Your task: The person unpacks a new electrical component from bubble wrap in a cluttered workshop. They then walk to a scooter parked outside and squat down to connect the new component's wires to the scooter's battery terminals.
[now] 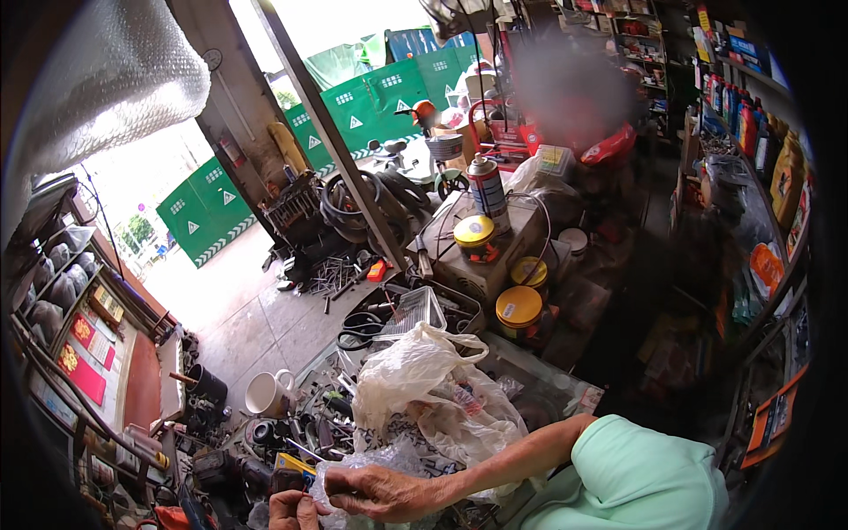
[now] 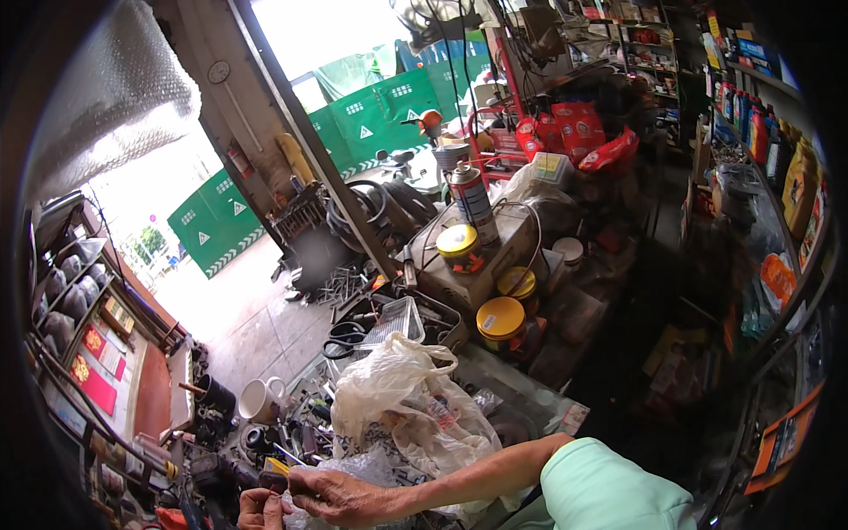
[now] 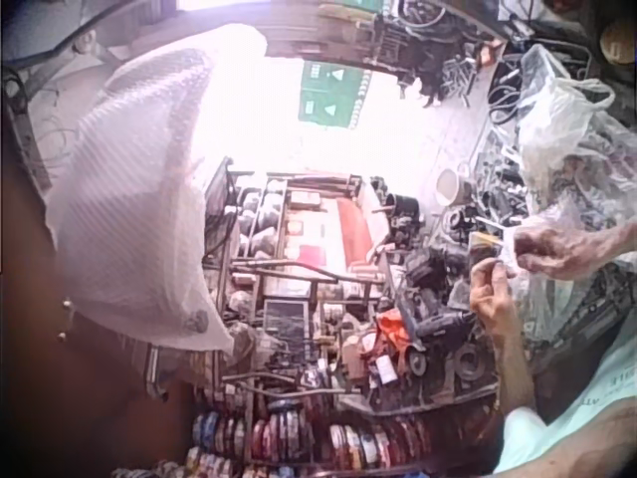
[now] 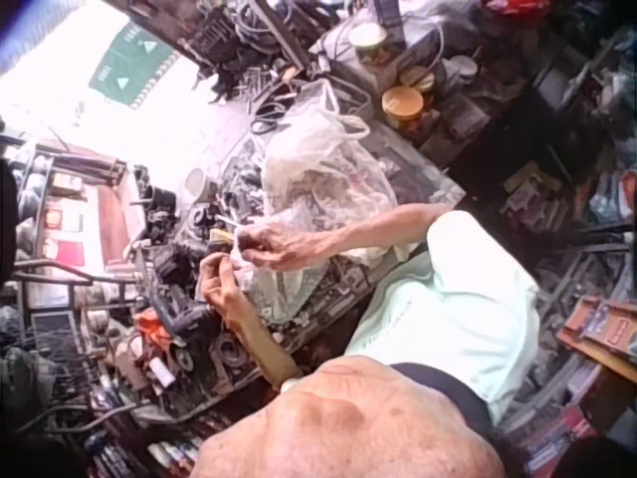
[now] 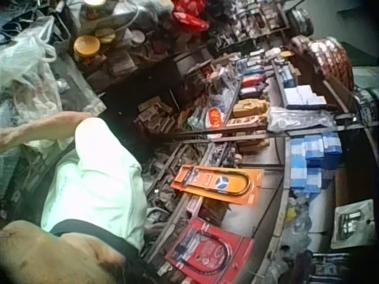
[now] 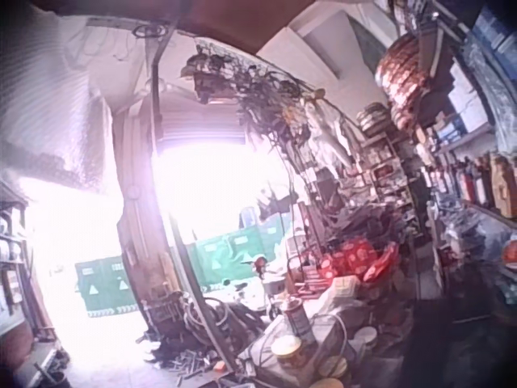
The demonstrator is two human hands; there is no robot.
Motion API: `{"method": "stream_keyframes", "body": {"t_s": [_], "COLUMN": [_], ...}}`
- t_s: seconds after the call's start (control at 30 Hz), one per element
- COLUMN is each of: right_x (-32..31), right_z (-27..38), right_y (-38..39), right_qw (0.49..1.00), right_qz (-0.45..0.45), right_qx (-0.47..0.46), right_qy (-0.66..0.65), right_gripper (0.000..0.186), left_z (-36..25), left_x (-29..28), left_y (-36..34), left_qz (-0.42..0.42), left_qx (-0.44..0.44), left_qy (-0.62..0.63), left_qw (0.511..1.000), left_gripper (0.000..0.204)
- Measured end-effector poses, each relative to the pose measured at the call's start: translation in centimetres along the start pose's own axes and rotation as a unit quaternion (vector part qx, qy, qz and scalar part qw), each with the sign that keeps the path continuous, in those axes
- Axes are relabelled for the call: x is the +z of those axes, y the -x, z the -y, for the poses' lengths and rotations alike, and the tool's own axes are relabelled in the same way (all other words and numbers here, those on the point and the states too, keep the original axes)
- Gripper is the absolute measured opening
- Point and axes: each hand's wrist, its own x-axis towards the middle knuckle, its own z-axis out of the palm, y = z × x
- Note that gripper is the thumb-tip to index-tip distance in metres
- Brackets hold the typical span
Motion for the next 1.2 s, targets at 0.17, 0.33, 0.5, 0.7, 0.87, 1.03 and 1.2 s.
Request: {"method": "stream_keyframes", "body": {"t_s": [0.17,0.33,0.5,0.7,0.87,1.03,1.2], "right_x": [-0.4,-0.4,-0.7,-2.3,-3.4,-2.3,-2.2], "right_z": [0.1,1.2,0.1,-0.3,1.6,2.2,1.2], "right_y": [-0.2,-2.5,-4.0,-4.4,-3.1,-2.7,-3.4], "right_qw": [0.998,0.999,0.992,0.969,0.984,0.978,0.975], "right_qz": [-0.02,0.025,0.102,0.186,0.145,0.119,0.141], "right_qx": [0.025,0.015,-0.012,0.059,0.094,0.125,0.101], "right_qy": [0.061,-0.018,-0.068,-0.15,-0.039,-0.113,-0.14], "right_gripper": [0.024,0.02,0.018,0.018,0.027,0.019,0.017], "left_z": [0.5,-0.2,-1.0,-0.5,-0.5,-1.5,-2.2], "left_x": [-0.4,-1.2,-1.6,-0.9,-0.3,-0.1,0.7], "left_y": [0.3,-0.2,-1.2,-2.2,-1.4,1.3,3.1], "left_qz": [-0.003,0.042,0.111,0.127,0.071,-0.017,-0.03], "left_qx": [0.02,0.316,0.226,0.159,0.053,0.076,0.146], "left_qy": [0.005,-0.258,-0.15,-0.064,-0.045,-0.176,-0.262], "left_qw": [1.0,0.912,0.956,0.977,0.995,0.981,0.954], "left_gripper": [0.005,0.004,0.011,0.009,0.006,0.023,0.027]}}
